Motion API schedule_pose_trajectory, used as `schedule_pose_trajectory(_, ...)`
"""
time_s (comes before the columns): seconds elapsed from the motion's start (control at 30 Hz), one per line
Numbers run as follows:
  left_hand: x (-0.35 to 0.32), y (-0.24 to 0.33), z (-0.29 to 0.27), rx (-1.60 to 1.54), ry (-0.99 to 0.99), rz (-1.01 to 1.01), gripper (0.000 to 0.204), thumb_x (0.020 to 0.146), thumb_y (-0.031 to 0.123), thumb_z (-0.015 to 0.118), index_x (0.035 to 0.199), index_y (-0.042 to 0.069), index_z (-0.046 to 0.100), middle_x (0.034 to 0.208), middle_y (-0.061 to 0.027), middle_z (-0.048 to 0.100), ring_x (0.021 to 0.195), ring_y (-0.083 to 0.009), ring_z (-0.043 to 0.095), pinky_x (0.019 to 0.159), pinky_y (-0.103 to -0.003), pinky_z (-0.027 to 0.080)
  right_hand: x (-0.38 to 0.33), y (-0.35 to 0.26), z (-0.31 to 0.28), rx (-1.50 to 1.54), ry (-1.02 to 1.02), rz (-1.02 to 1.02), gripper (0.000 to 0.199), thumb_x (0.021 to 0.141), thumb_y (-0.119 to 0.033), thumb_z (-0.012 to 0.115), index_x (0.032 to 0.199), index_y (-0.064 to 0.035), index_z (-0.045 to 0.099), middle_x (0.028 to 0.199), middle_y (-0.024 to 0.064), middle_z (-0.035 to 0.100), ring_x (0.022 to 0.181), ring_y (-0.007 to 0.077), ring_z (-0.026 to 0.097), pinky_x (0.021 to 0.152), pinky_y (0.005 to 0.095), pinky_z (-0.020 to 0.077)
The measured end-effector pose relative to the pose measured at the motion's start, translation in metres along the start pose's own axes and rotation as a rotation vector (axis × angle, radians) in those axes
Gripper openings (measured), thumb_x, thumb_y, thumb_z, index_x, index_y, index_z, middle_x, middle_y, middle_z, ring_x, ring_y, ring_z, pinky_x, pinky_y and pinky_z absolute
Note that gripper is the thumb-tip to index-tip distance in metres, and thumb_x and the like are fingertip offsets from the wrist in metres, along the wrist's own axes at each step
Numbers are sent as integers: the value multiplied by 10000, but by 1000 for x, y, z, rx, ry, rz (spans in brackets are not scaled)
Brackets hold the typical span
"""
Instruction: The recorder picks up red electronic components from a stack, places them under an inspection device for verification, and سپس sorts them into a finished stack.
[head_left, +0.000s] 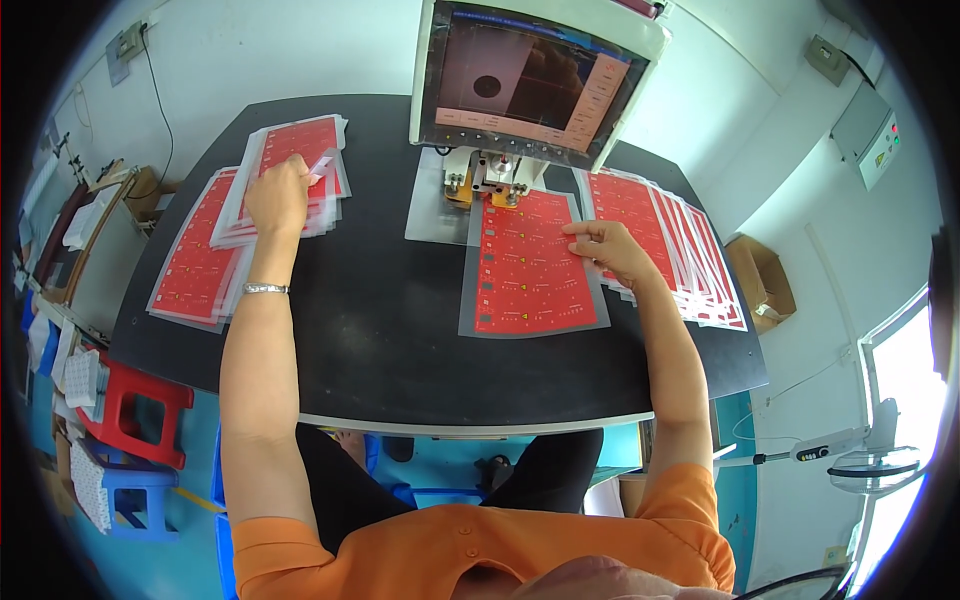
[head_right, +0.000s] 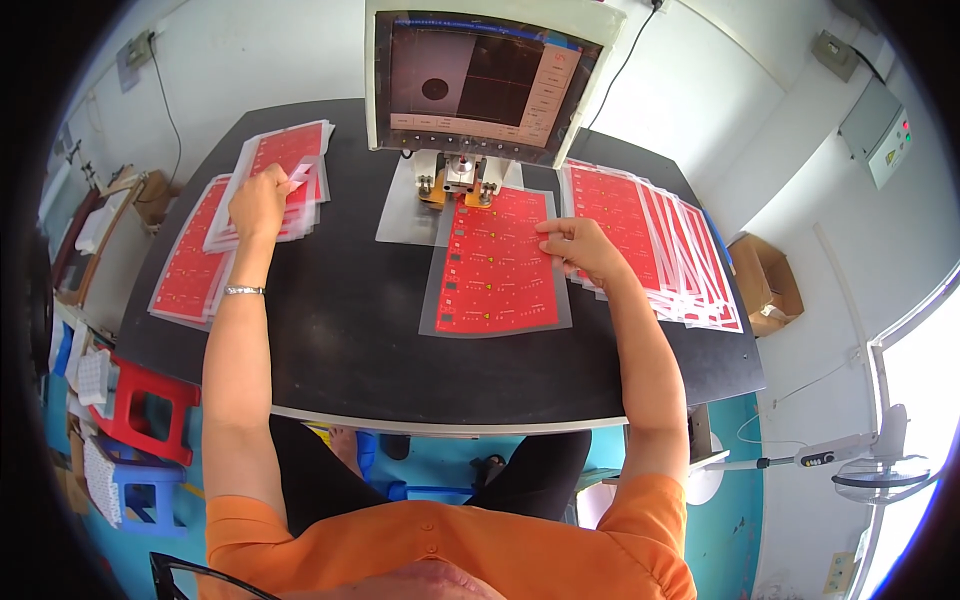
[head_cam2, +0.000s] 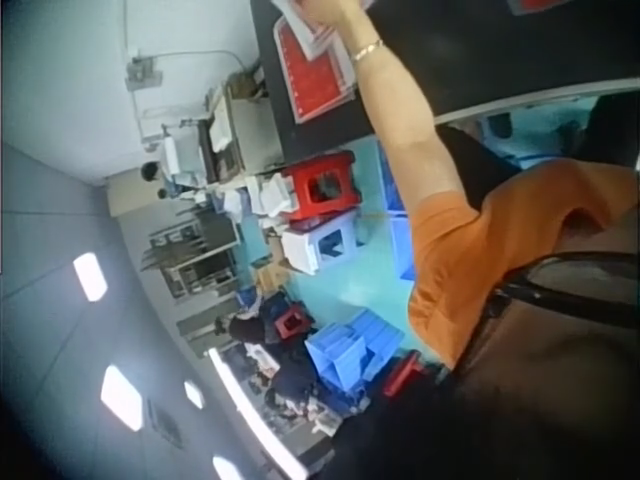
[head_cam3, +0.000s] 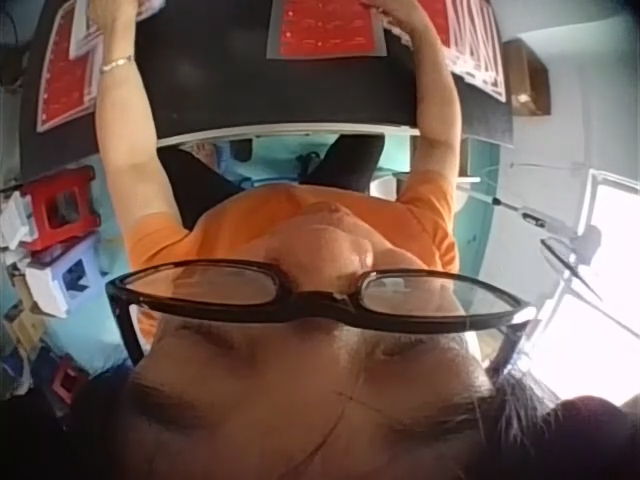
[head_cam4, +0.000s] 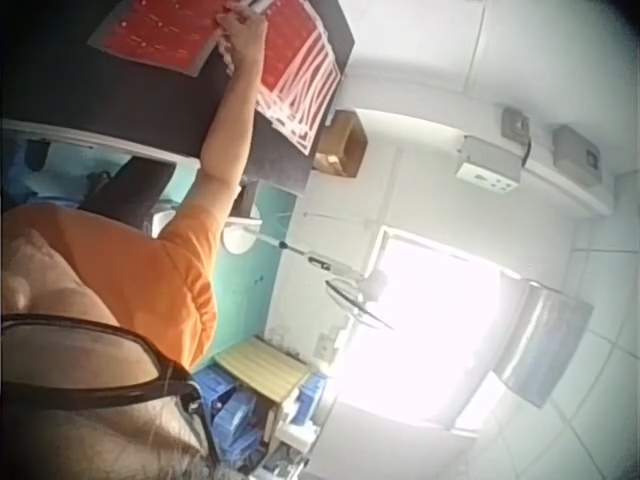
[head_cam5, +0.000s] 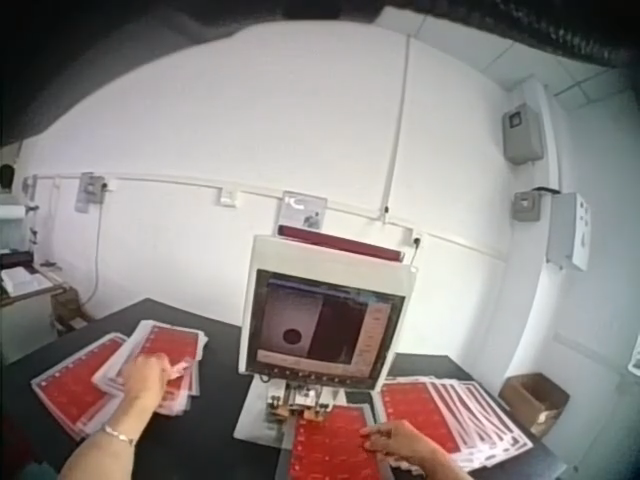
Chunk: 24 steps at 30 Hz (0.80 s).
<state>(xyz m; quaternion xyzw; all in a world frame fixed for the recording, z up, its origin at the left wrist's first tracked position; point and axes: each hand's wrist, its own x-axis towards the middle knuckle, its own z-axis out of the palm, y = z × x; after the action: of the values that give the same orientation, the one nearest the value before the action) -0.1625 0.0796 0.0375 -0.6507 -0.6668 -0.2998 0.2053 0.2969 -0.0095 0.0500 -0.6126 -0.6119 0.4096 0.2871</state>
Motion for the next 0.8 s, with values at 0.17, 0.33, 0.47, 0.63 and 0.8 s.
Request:
schedule_pose_trajectory(0.17, 6, -1, 14, -404, -162, -279, 286, 822, 348, 793, 815, 81, 692, 776, -72, 717, 751, -232, 683, 642, -372, 486, 21, 23, 10, 75, 261, -138, 358, 908, -43, 661, 1249, 61, 626, 736, -11, 575, 540, 55, 529, 467, 214, 384)
schedule_pose_trajectory(0.33, 11, -48, 60, -910, -60, -363, 287, 870, 319, 766, 866, 39, 705, 805, -76, 702, 753, -162, 634, 712, -323, 472, 38, 21, 24, 70, 351, -146, 362, 909, -25, 649, 1251, 87, 611, 738, -1, 559, 531, 70, 533, 464, 234, 404)
schedule_pose_trajectory(0.47, 13, -43, 62, -989, -23, -429, 330, 898, 325, 740, 865, 0, 694, 816, -82, 692, 750, -156, 608, 749, -315, 471, 44, 29, 20, 48, 350, -155, 365, 912, -21, 642, 1260, 81, 608, 751, 12, 566, 532, 80, 546, 461, 242, 411)
schedule_pose_trajectory(0.63, 12, -12, 33, -625, 90, -256, 330, 941, 376, 654, 871, 54, 657, 816, -104, 693, 764, -265, 662, 686, -385, 482, 47, 36, 19, -10, 407, -172, 344, 894, -64, 649, 1219, 50, 644, 693, 70, 649, 514, 119, 602, 476, 278, 468)
schedule_pose_trajectory(0.8, -12, 52, 1, -259, 65, 147, 272, 960, 339, 610, 882, 83, 561, 808, -135, 683, 719, -371, 673, 572, -466, 502, 39, 26, 25, 74, 433, -181, 332, 918, -106, 660, 1212, 47, 641, 716, 58, 647, 547, 113, 616, 476, 265, 479)
